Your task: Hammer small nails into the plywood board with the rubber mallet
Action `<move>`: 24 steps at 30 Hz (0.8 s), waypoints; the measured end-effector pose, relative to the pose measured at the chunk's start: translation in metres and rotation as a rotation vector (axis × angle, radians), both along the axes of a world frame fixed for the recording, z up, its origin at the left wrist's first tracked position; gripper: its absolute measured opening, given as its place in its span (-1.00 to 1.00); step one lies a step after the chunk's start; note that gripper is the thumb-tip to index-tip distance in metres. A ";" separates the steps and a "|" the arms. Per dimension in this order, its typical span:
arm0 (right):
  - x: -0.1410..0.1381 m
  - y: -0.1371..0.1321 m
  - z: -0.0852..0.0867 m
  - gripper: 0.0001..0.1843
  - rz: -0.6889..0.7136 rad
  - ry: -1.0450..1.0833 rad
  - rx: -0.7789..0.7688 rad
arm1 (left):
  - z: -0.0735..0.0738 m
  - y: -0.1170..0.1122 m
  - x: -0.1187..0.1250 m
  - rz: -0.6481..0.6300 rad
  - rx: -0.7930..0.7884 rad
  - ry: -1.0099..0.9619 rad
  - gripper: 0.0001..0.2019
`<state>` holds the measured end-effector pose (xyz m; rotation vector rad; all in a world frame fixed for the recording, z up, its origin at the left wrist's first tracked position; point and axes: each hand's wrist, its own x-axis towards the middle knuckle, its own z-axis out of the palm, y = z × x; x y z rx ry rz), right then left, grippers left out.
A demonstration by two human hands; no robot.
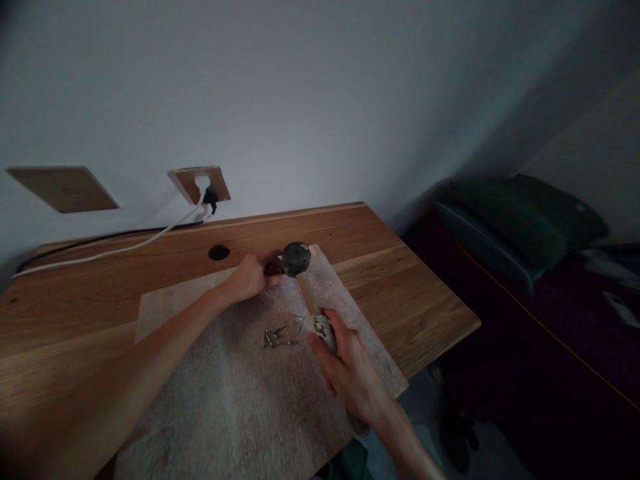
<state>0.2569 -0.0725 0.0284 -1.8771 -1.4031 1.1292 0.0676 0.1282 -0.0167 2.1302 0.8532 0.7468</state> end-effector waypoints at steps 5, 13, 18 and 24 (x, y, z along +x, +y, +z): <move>0.000 0.001 0.006 -0.55 0.035 -0.060 -0.010 | -0.002 0.000 0.000 -0.006 -0.013 -0.016 -0.54; 0.001 -0.002 -0.004 -0.51 0.013 -0.080 0.022 | -0.005 0.002 -0.001 -0.033 -0.028 -0.062 -0.52; 0.011 -0.012 -0.006 -0.47 -0.042 -0.079 0.035 | -0.005 0.002 0.000 -0.012 -0.068 -0.034 -0.54; 0.030 -0.029 -0.016 -0.49 -0.098 -0.100 0.009 | 0.001 0.002 -0.001 -0.024 -0.043 0.001 -0.47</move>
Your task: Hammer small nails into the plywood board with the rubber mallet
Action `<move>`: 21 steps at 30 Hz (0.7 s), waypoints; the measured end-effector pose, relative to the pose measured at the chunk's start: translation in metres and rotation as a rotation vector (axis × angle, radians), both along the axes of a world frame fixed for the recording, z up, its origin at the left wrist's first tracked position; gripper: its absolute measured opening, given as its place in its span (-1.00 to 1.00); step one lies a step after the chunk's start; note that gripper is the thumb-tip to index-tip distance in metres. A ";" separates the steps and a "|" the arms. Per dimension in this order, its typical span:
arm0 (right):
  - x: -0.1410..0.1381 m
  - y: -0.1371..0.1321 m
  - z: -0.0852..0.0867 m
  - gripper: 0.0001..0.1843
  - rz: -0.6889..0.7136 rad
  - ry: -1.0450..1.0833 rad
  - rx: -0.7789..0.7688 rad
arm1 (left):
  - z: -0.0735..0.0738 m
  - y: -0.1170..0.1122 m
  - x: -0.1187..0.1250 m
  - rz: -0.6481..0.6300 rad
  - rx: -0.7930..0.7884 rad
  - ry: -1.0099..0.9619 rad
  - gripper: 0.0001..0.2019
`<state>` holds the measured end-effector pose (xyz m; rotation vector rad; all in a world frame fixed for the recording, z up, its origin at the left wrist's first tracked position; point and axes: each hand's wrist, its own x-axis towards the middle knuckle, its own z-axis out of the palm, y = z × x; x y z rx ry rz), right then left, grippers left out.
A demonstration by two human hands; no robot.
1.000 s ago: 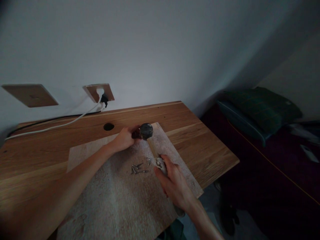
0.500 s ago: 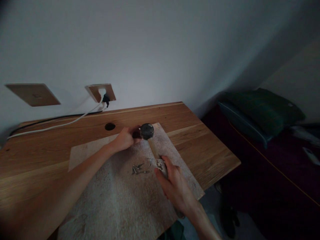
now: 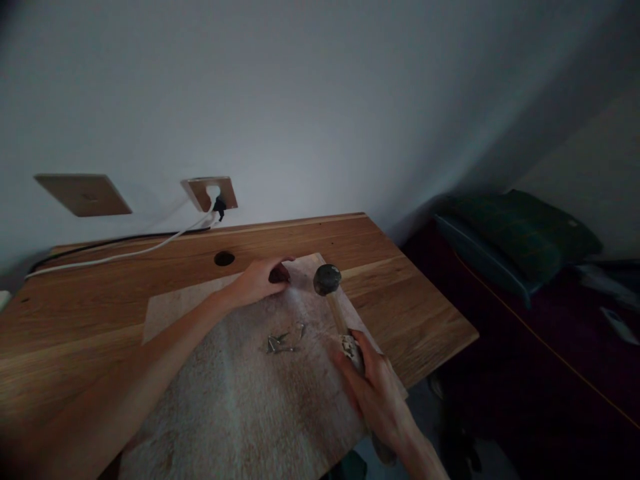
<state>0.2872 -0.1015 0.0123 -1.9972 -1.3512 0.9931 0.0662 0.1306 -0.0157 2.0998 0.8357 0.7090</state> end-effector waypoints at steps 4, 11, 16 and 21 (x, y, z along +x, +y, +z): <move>0.003 -0.001 -0.007 -0.50 -0.013 0.055 0.012 | 0.016 0.000 -0.006 -0.029 0.043 0.078 -0.66; 0.001 0.004 -0.009 -0.54 -0.071 0.120 0.038 | 0.061 -0.017 -0.016 -0.318 0.114 0.444 -0.88; 0.003 0.004 -0.011 -0.57 -0.056 0.163 0.041 | 0.073 -0.038 -0.009 -0.356 0.107 0.644 -0.80; 0.003 0.004 -0.013 -0.58 -0.062 0.168 0.041 | 0.071 -0.047 -0.001 -0.411 0.109 0.742 -0.84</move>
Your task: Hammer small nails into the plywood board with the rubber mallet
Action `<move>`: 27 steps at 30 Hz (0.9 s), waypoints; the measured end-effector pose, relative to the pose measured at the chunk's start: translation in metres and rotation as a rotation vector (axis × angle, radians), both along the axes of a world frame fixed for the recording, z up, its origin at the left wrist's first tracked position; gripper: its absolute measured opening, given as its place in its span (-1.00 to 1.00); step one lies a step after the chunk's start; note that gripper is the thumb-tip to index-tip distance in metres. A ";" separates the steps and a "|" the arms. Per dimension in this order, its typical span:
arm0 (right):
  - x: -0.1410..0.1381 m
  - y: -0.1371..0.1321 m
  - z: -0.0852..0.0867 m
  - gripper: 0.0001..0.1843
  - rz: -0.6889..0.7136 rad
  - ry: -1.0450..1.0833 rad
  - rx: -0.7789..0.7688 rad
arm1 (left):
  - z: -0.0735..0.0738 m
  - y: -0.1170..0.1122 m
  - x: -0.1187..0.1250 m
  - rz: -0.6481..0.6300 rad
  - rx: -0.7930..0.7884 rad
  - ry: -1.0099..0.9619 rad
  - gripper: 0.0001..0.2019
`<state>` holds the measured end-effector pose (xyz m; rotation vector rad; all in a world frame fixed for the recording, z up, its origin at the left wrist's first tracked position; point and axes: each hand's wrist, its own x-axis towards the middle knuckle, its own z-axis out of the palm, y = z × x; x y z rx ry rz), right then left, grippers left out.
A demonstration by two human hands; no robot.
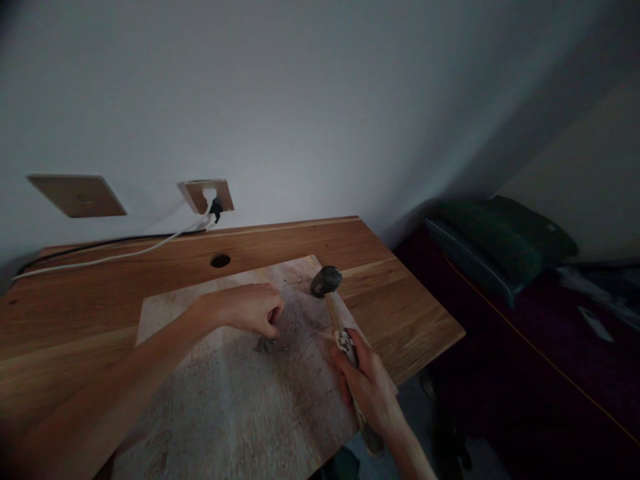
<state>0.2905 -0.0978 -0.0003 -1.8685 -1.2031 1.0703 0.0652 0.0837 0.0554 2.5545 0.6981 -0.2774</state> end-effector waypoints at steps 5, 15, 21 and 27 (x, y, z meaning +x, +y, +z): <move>-0.001 0.000 0.003 -0.57 0.011 -0.010 -0.007 | 0.004 -0.005 0.004 -0.003 -0.036 0.001 -0.87; 0.002 0.001 -0.002 -0.55 0.006 -0.007 -0.005 | 0.000 -0.008 0.007 -0.009 0.060 -0.003 -0.88; 0.002 0.000 -0.002 -0.58 -0.014 -0.029 -0.007 | -0.002 0.011 -0.009 0.095 0.182 -0.039 -0.87; 0.001 0.001 0.001 -0.62 0.003 -0.001 -0.002 | -0.009 0.034 -0.023 0.198 0.196 -0.038 -0.90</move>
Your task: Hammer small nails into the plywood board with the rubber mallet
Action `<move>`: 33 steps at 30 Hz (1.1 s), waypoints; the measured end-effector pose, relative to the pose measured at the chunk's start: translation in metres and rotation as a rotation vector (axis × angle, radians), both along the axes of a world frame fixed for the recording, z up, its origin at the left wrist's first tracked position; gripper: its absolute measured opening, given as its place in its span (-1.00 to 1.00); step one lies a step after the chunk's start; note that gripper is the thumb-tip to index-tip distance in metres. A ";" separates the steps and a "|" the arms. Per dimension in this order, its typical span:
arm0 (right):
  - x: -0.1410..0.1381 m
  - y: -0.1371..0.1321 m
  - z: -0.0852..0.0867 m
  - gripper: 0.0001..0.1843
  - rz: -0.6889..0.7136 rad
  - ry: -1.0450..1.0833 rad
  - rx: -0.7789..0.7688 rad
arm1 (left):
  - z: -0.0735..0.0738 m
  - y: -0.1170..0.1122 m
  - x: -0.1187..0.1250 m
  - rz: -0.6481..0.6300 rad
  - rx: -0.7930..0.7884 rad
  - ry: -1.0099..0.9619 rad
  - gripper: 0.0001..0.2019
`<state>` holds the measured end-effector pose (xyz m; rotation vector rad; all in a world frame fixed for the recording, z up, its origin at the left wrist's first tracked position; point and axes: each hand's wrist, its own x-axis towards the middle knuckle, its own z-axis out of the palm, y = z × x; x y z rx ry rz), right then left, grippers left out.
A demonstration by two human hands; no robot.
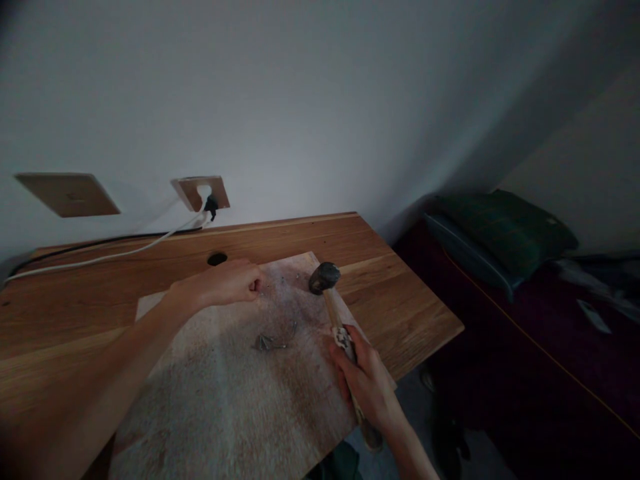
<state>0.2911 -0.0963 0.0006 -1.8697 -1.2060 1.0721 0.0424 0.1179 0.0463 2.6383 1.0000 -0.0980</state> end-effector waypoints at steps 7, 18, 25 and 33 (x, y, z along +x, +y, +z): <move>0.002 0.000 -0.003 -0.58 0.000 -0.044 -0.003 | -0.005 0.008 -0.007 -0.006 0.018 -0.056 -0.87; 0.000 -0.001 0.003 -0.55 0.014 -0.035 -0.012 | -0.012 0.013 -0.008 -0.015 0.084 -0.110 -0.87; 0.000 -0.001 0.000 -0.59 -0.016 -0.037 -0.011 | -0.011 0.012 -0.007 -0.031 0.057 -0.133 -0.87; 0.001 -0.002 0.001 -0.56 -0.009 -0.023 -0.007 | -0.014 0.014 -0.006 -0.056 0.093 -0.120 -0.89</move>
